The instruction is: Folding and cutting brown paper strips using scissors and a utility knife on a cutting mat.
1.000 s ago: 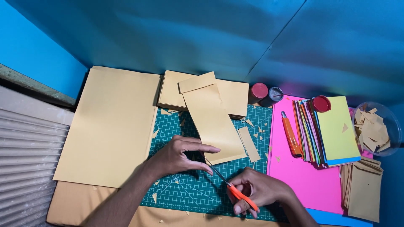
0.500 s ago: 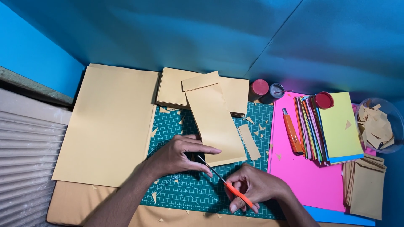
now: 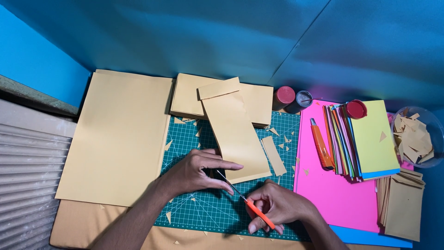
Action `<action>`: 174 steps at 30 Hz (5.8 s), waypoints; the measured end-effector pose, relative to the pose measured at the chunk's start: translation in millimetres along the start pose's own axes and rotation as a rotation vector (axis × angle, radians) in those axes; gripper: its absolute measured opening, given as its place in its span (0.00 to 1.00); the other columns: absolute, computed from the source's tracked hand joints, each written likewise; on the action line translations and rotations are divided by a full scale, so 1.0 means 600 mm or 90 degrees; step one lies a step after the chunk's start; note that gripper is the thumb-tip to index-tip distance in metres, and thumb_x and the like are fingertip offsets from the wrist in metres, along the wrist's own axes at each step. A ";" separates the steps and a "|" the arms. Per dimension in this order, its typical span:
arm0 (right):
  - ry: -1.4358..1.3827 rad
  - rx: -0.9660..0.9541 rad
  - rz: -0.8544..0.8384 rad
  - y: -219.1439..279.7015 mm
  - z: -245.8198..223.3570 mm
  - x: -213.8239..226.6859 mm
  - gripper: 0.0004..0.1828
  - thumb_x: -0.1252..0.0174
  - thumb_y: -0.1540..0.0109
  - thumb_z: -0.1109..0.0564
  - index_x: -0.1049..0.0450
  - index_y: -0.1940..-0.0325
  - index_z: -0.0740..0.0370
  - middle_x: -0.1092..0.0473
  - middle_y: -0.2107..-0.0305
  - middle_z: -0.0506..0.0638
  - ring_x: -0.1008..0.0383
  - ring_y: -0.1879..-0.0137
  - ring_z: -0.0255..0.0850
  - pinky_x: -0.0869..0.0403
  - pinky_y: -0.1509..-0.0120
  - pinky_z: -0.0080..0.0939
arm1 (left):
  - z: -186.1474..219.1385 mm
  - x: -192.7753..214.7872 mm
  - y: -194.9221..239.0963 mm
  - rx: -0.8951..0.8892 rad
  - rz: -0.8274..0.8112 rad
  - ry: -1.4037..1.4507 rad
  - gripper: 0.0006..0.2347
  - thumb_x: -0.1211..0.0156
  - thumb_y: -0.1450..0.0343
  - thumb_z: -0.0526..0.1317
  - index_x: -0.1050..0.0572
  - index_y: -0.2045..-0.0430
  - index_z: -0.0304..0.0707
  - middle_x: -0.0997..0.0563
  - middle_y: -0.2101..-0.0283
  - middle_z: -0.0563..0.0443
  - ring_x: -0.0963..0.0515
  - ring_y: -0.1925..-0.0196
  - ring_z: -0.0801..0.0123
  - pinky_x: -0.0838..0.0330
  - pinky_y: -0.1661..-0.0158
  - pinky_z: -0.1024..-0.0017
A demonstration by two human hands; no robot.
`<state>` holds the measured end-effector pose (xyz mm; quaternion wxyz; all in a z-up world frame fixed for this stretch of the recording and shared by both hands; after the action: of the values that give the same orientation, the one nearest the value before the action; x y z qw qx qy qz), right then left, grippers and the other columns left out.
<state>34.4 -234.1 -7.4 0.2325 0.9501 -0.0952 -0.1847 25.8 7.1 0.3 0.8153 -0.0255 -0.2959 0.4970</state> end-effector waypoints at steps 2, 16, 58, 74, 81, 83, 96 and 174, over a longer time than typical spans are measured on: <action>0.002 0.005 -0.002 0.001 0.003 0.000 0.18 0.26 0.42 0.49 0.26 0.69 0.62 0.25 0.82 0.49 0.27 0.82 0.32 0.29 0.74 0.23 | -0.001 -0.001 0.001 0.001 0.003 -0.002 0.26 0.21 0.40 0.44 0.21 0.47 0.42 0.13 0.52 0.48 0.22 0.61 0.70 0.21 0.64 0.76; 0.050 0.023 0.000 0.001 0.011 0.004 0.18 0.27 0.41 0.46 0.26 0.69 0.59 0.26 0.84 0.46 0.29 0.83 0.31 0.30 0.72 0.23 | 0.001 -0.003 0.000 -0.012 -0.002 -0.005 0.27 0.21 0.41 0.45 0.21 0.47 0.41 0.14 0.56 0.49 0.23 0.61 0.70 0.21 0.64 0.75; -0.076 0.294 0.675 0.018 -0.037 0.029 0.17 0.32 0.41 0.57 0.28 0.81 0.61 0.30 0.90 0.52 0.31 0.88 0.37 0.36 0.83 0.29 | 0.028 -0.015 -0.011 0.057 0.023 0.043 0.16 0.37 0.27 0.33 0.24 0.43 0.41 0.18 0.62 0.48 0.22 0.62 0.67 0.20 0.66 0.73; -0.095 0.331 0.930 0.054 -0.025 0.035 0.13 0.38 0.37 0.54 0.25 0.58 0.69 0.25 0.73 0.60 0.26 0.79 0.43 0.30 0.85 0.35 | 0.029 0.014 0.002 0.187 0.089 0.185 0.20 0.34 0.31 0.40 0.33 0.46 0.48 0.18 0.49 0.47 0.14 0.46 0.57 0.14 0.56 0.67; 0.348 0.455 0.949 0.101 -0.087 0.014 0.08 0.41 0.34 0.62 0.25 0.65 0.72 0.24 0.67 0.59 0.15 0.64 0.49 0.16 0.56 0.40 | 0.026 0.024 -0.002 0.115 0.078 0.182 0.07 0.37 0.31 0.36 0.23 0.61 0.43 0.16 0.61 0.54 0.16 0.58 0.69 0.21 0.57 0.74; 0.319 0.471 0.838 0.086 -0.095 0.021 0.11 0.36 0.39 0.56 0.23 0.60 0.69 0.21 0.65 0.57 0.13 0.60 0.47 0.15 0.52 0.40 | 0.019 0.017 -0.003 0.176 0.082 0.261 0.10 0.38 0.31 0.40 0.21 0.58 0.40 0.15 0.56 0.51 0.16 0.56 0.67 0.23 0.62 0.76; 0.517 0.489 0.618 0.044 -0.102 0.027 0.24 0.22 0.51 0.55 0.17 0.51 0.55 0.21 0.73 0.42 0.34 0.70 0.31 0.36 0.68 0.30 | -0.005 -0.007 0.000 0.297 0.117 0.713 0.44 0.17 0.47 0.56 0.29 0.38 0.31 0.35 0.30 0.34 0.32 0.33 0.47 0.24 0.40 0.63; 0.113 0.215 0.309 -0.026 -0.010 0.025 0.21 0.28 0.45 0.40 0.26 0.74 0.58 0.35 0.83 0.41 0.41 0.76 0.33 0.39 0.70 0.34 | -0.003 0.005 -0.018 0.340 0.286 0.160 0.07 0.27 0.36 0.43 0.14 0.69 0.45 0.09 0.63 0.54 0.10 0.57 0.71 0.17 0.51 0.70</action>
<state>52.3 -221.9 -14.5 0.1163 0.9372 -0.3281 -0.0219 36.3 4.7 3.5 0.6935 0.0628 -0.0407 0.7165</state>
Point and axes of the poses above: each hand's wrist, its own y-axis away from the middle knuckle, its own x-axis out of the back of the hand, z = x × y, the point moved 3 cm from there along -y, towards the middle knuckle
